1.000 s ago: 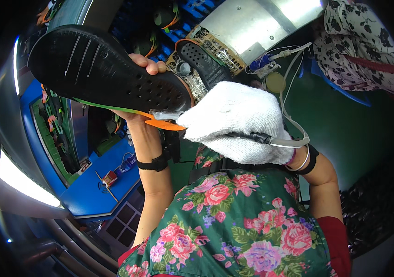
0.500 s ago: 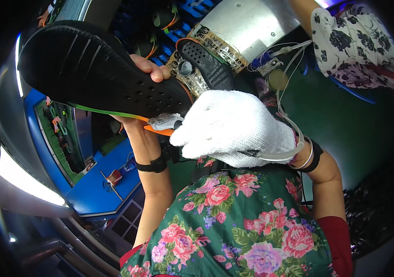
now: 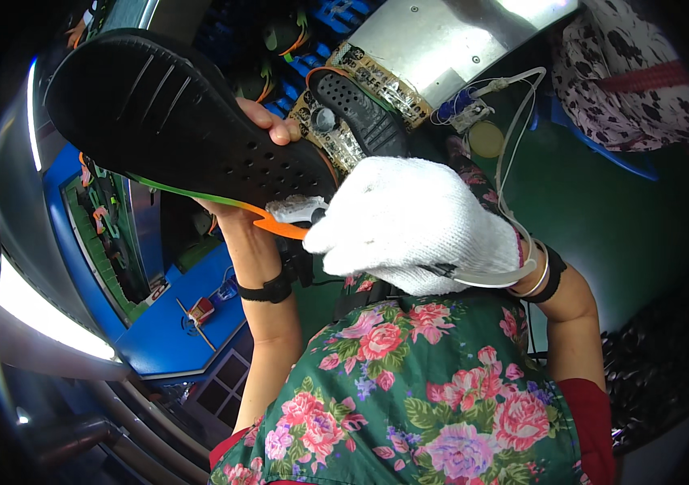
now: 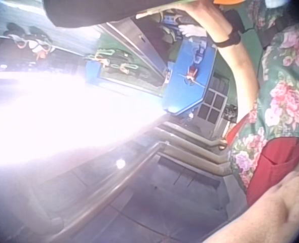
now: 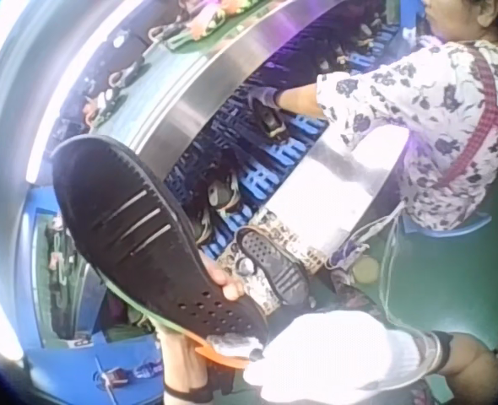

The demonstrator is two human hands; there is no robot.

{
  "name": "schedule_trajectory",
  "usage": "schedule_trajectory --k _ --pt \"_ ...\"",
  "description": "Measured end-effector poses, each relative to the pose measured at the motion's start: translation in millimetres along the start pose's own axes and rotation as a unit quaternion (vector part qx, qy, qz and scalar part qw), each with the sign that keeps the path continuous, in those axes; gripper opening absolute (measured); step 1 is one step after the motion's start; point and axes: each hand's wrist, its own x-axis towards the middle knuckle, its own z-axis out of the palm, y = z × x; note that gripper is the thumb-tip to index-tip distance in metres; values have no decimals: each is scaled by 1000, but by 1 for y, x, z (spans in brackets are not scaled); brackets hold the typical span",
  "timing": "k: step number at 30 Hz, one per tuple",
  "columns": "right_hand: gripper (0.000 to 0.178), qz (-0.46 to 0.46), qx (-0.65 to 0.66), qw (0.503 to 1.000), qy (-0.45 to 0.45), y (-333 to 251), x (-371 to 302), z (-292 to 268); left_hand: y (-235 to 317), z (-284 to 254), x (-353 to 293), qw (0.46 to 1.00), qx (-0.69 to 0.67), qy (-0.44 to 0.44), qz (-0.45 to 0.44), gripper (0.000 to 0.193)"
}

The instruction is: Apply adhesive glue to the bottom of shoe soles using a small brush.

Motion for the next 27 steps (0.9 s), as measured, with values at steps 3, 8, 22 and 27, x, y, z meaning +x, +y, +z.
schedule_trajectory --k 3,8,22,27 --pt "27 41 -32 999 3 0 -1 4 0 -5 0 1000 23 7 12 80" --pt "23 74 -29 997 17 -3 0 12 -3 -19 -8 998 3 -22 54 73" --pt "24 76 18 997 24 -4 10 13 -10 -30 -8 996 -28 -39 76 79" --pt "22 137 -16 989 45 -1 5 5 -10 -37 -10 997 -17 7 79 95"
